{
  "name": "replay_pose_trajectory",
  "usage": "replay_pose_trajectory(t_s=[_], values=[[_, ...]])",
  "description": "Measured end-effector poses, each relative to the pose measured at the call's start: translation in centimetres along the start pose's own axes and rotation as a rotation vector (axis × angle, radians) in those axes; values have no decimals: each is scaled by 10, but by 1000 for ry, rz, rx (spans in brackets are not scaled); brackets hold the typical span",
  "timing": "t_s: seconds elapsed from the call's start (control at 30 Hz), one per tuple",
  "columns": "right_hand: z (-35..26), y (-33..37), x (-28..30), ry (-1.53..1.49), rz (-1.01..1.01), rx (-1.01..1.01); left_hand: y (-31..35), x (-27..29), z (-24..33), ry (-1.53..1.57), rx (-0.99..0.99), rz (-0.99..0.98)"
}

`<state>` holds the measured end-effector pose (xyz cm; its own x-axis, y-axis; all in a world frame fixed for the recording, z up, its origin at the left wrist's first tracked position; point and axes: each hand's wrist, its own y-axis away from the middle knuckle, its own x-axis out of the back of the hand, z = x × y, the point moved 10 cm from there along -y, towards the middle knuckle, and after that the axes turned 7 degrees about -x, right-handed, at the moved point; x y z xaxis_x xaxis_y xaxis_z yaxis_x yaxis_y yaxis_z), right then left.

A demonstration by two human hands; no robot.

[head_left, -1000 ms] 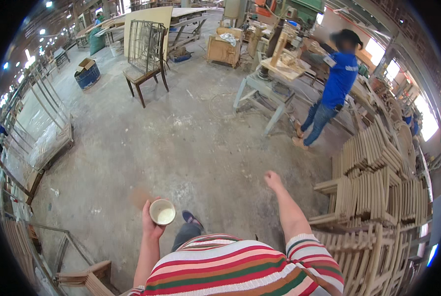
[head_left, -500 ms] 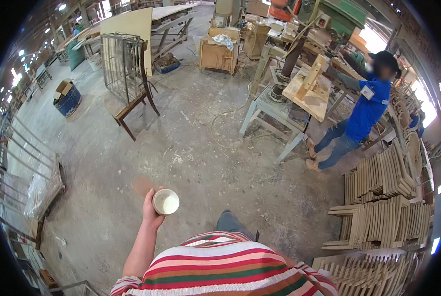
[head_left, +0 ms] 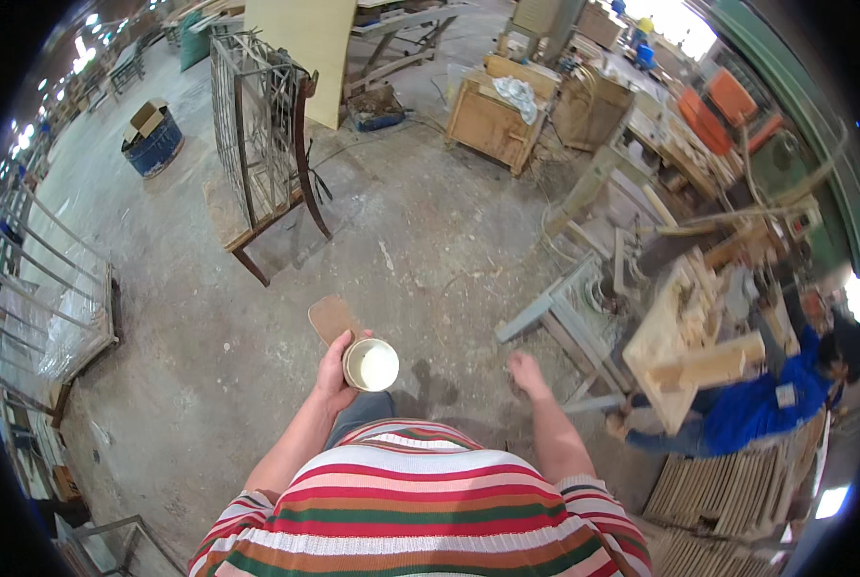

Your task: The person handles curved wooden chair parts, then applies glue to a wooden chair frame using a brush. They walk to a station to mix a yellow liquid into a container, then return to the frame and use a pneumatic nail gun to fasten the parts together.

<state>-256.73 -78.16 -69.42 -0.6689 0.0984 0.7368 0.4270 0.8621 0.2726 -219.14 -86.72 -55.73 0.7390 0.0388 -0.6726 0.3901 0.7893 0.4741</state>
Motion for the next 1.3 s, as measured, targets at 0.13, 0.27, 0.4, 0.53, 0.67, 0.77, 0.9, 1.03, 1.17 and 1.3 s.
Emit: replay_pose_trajectory(t_s=[0.13, 0.27, 0.4, 0.53, 0.67, 0.77, 0.9, 1.03, 1.17, 1.3], values=[[-101, -182, 33, -438, 57, -33, -110, 10, 42, 65, -7, 116], [-109, -269, -6, -527, -168, -97, -233, -25, 98, 64, 1, 96], [-59, -262, -54, 95, -390, -169, -354, -96, 158, -21, 52, -13], [-11, -234, -55, -61, -286, -546, -470, -156, 192, -52, 130, -68], [-12, -293, -50, -55, -438, -728, -590, -208, 217, -35, 150, -116], [-29, -394, -34, -13, -508, -682, -674, -221, 236, -3, 163, -16], [-97, -617, 27, 149, -434, -244, -774, -213, 303, 9, 20, 155], [-184, -882, 145, 90, 64, -85, -851, -225, 363, 129, -62, 192], [-295, -1073, 176, -235, 20, -120, -924, -199, 428, 136, -157, 243], [-383, -1176, 152, -431, -41, -10, -1002, -195, 491, 206, -111, 217]])
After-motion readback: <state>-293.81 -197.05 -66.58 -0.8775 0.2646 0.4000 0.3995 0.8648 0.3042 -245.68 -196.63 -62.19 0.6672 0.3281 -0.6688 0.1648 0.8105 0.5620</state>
